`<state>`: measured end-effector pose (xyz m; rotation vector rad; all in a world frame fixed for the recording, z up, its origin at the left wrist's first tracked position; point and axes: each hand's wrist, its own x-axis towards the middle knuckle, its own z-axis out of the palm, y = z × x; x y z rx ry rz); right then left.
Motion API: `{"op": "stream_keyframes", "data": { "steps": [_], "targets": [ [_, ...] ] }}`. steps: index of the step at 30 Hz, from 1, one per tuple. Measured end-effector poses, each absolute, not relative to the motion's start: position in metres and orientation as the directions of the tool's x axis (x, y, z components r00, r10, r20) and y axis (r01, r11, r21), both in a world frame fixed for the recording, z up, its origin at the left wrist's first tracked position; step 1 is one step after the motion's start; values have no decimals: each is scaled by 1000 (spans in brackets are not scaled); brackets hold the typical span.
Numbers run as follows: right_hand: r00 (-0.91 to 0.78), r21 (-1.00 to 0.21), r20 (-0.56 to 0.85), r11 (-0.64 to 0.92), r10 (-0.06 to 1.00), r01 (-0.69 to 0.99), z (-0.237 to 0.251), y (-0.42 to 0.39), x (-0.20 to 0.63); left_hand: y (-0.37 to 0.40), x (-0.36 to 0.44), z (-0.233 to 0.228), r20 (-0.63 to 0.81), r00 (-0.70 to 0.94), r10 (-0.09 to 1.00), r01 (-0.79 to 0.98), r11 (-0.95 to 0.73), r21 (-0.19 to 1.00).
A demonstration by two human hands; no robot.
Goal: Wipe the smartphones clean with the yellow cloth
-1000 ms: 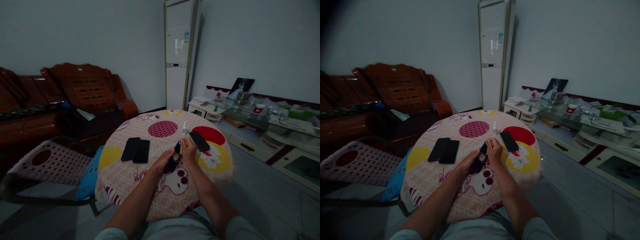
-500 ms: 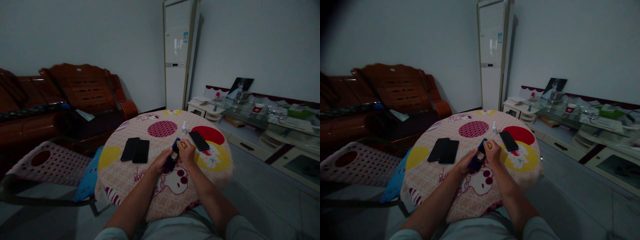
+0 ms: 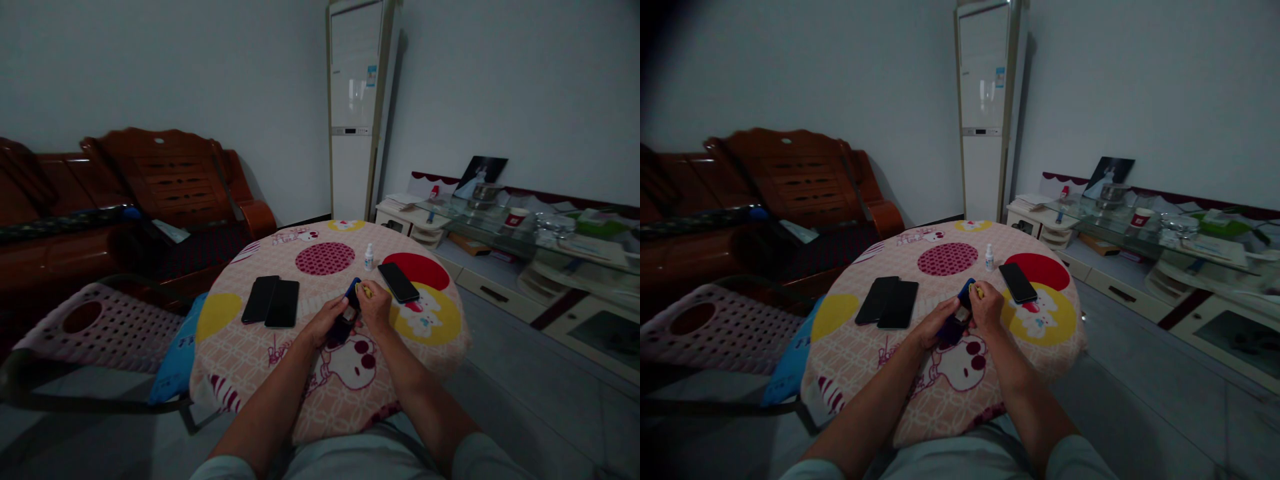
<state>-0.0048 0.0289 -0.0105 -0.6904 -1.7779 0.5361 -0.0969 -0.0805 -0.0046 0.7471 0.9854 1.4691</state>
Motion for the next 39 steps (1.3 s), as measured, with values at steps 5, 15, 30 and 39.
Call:
{"op": "stream_keyframes", "data": {
  "steps": [5,15,30,39],
  "targets": [
    [-274,-565,749,798,603,209,-12,27,-6,-80,-96,-6,-62,-173,983,-437,-20,899],
    [-213,-666,692,724,690,180,-12,29,-6,-83,-99,-3,-62,-109,992,-422,10,907],
    [-237,-637,716,753,657,163,-11,26,-5,-85,-100,-4,-61,-106,992,-407,13,914],
    [-195,-620,749,774,633,132,-9,33,-4,-84,-101,-5,-26,-65,998,-374,0,927]
  ]
}}
